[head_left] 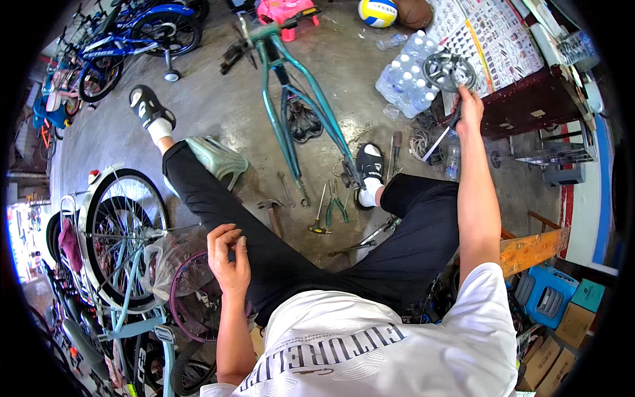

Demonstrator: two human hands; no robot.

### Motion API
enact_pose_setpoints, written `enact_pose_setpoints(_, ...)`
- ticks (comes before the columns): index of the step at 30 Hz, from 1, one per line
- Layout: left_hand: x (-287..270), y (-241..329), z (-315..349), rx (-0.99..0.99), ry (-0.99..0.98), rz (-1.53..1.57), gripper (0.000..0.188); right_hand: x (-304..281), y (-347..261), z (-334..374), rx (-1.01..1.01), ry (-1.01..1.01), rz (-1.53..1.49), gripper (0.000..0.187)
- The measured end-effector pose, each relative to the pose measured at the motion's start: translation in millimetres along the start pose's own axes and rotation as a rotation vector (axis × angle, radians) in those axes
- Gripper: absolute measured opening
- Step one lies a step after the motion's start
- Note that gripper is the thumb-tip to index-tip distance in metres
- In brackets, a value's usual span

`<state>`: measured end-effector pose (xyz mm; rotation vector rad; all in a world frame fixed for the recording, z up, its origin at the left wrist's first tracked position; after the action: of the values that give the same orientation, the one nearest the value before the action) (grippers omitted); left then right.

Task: The person removes a metal component from a bicycle frame using a screwdriver and a hammer, and then holds up the detached part.

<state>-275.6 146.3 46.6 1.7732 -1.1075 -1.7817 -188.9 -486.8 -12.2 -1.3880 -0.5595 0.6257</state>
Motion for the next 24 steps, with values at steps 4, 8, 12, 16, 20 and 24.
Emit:
enact_pose_setpoints(4, 15.8, 4.1, -13.9, -0.024, -0.051, 0.058, 0.011, -56.9, 57.4, -13.6, 0.248, 0.009, 0.284, 0.019)
enact_pose_setpoints(8, 33.4, 17.7, -28.1, 0.043, -0.114, -0.007, 0.012, -97.1, 101.7, -7.0, 0.491, 0.001, 0.724, 0.017)
enact_pose_setpoints(12, 44.9, 21.5, -30.8, 0.025, -0.162, -0.003, 0.012, -111.1, 109.0, 2.5, 0.547, 0.014, 0.706, 0.018)
enact_pose_setpoints(16, 50.1, 22.6, -31.4, 0.029, -0.173, -0.017, 0.014, -117.7, 111.5, 4.3, 0.563, 0.031, 0.656, 0.016)
enact_pose_setpoints(20, 52.4, 21.8, -27.8, 0.03, -0.169, -0.037, 0.015, -119.4, 112.1, 7.2, 0.561, -0.017, 0.663, 0.016)
enact_pose_setpoints(24, 52.9, 24.7, -24.1, 0.003, -0.193, -0.043, 0.014, -118.9, 111.6, 8.9, 0.569, -0.013, 0.679, 0.019)
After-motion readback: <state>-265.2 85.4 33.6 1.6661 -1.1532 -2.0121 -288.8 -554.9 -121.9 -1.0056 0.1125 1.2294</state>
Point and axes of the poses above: each hand's wrist, its own z-axis away from the middle knuckle, its own x-axis out of the palm, y = z × x, the point moved 2 cm from there along -z, towards the middle knuckle, and after that the axes turned 10 degrees about -y, right-handed, at the moved point
